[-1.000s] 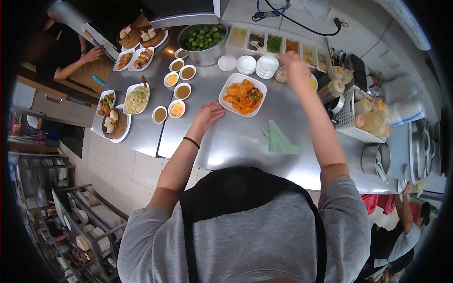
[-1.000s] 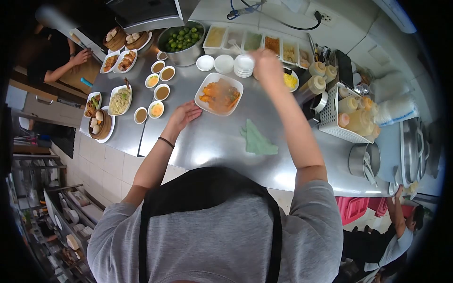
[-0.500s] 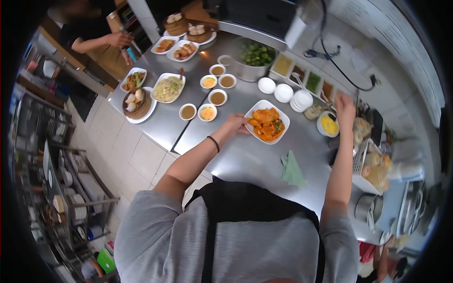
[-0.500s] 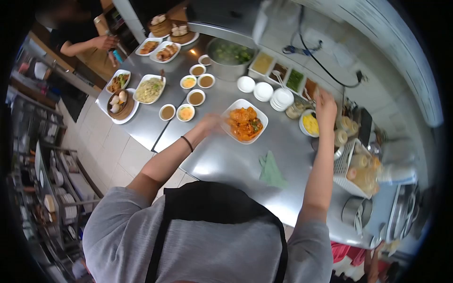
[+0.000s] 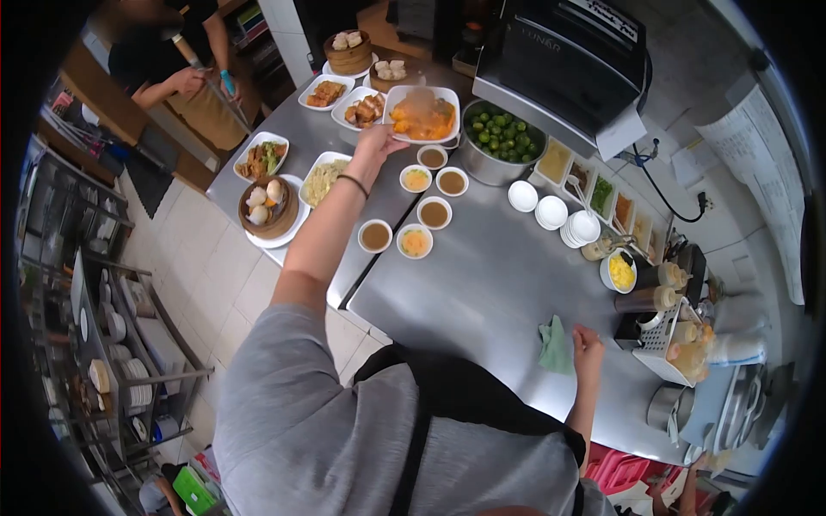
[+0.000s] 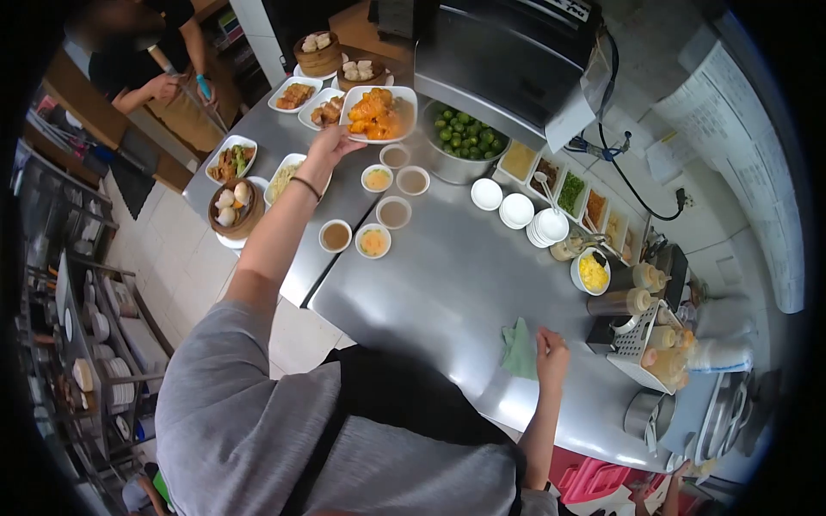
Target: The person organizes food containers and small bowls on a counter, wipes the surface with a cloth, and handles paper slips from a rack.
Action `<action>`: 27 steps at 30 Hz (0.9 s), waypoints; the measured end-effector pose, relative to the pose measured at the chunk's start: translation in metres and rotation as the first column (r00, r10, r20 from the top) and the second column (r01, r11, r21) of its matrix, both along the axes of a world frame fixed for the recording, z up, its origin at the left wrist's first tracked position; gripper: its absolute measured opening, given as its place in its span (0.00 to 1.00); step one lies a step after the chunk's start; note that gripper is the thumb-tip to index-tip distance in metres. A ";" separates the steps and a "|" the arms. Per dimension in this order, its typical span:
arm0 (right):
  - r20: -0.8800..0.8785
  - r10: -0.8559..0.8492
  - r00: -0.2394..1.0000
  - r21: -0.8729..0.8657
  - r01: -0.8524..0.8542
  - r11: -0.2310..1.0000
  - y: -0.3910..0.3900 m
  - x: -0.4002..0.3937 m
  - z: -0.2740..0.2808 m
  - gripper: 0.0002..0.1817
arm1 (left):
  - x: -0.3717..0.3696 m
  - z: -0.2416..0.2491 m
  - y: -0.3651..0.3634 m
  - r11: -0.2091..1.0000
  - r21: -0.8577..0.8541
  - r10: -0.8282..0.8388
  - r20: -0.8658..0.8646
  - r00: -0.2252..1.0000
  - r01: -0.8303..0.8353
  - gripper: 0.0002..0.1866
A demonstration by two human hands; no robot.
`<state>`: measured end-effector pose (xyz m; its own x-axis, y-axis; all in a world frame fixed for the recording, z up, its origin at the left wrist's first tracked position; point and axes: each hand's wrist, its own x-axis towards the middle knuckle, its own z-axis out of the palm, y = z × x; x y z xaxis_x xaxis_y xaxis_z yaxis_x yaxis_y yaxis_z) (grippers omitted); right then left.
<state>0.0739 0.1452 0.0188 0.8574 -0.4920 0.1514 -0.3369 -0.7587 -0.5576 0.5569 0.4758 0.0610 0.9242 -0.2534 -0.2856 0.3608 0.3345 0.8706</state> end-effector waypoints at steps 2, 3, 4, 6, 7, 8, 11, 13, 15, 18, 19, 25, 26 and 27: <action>0.006 -0.032 0.999 -0.007 0.032 0.999 0.015 0.001 -0.001 0.08 | 0.034 -0.010 -0.021 0.976 0.003 0.216 -0.035 0.976 -0.216 0.13; -0.001 -0.063 0.998 0.006 0.063 0.998 0.025 0.003 0.000 0.07 | 0.060 -0.029 -0.031 0.964 -0.061 0.251 -0.091 0.964 -0.257 0.14; -0.006 -0.093 0.996 0.018 0.093 0.995 0.033 0.004 0.001 0.07 | 0.074 -0.038 -0.041 0.967 -0.069 0.237 -0.089 0.967 -0.243 0.14; 0.012 -0.104 0.994 -0.006 0.104 0.995 0.044 0.004 -0.002 0.07 | 0.094 -0.051 -0.065 0.935 -0.083 0.332 -0.137 0.933 -0.345 0.15; 0.027 -0.100 0.995 -0.025 0.101 0.995 0.049 0.005 -0.003 0.07 | 0.103 -0.057 -0.073 0.942 -0.107 0.300 -0.156 0.941 -0.318 0.16; 0.029 -0.113 0.993 -0.033 0.114 0.993 0.053 0.005 -0.003 0.07 | 0.110 -0.064 -0.080 0.945 -0.115 0.286 -0.157 0.945 -0.305 0.16; 0.003 -0.177 0.984 -0.044 0.177 0.983 0.062 0.004 -0.001 0.08 | 0.135 -0.090 -0.099 0.943 -0.012 0.325 -0.183 0.928 -0.333 0.16; -0.007 -0.205 0.979 -0.174 0.201 0.964 0.061 0.001 -0.008 0.09 | 0.155 -0.125 -0.108 0.943 -0.009 0.326 -0.178 0.928 -0.333 0.16; -0.026 -0.199 0.980 -0.280 0.184 0.942 0.062 0.005 -0.006 0.10 | 0.162 -0.138 -0.110 0.946 0.074 0.324 -0.203 0.924 -0.316 0.15; -0.115 -0.193 0.974 -0.315 0.148 0.937 0.057 0.003 -0.014 0.12 | 0.159 -0.142 -0.110 0.935 0.095 0.353 -0.205 0.913 -0.341 0.16; -0.180 -0.199 0.963 -0.253 0.150 0.956 0.052 -0.001 -0.021 0.12 | 0.154 -0.139 -0.108 0.945 0.052 0.327 -0.213 0.921 -0.323 0.18; 0.065 -0.518 0.853 -0.474 0.484 0.736 -0.014 -0.012 -0.054 0.12 | 0.114 -0.117 -0.085 0.940 -0.015 0.337 -0.115 0.934 -0.341 0.14; 0.124 -0.552 0.825 -0.438 0.544 0.715 -0.029 -0.010 -0.064 0.12 | 0.096 -0.103 -0.077 0.949 0.029 0.315 -0.088 0.945 -0.314 0.18; 0.205 -0.568 0.797 -0.411 0.597 0.689 -0.040 -0.007 -0.080 0.11 | 0.080 -0.097 -0.063 0.976 -0.016 0.216 0.022 0.976 -0.216 0.16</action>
<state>0.0666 0.1055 -0.0610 0.4039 -0.7579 0.5123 -0.7725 -0.5826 -0.2528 0.6367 0.4129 -0.0358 0.9640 -0.0509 -0.2610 0.2582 0.4141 0.8728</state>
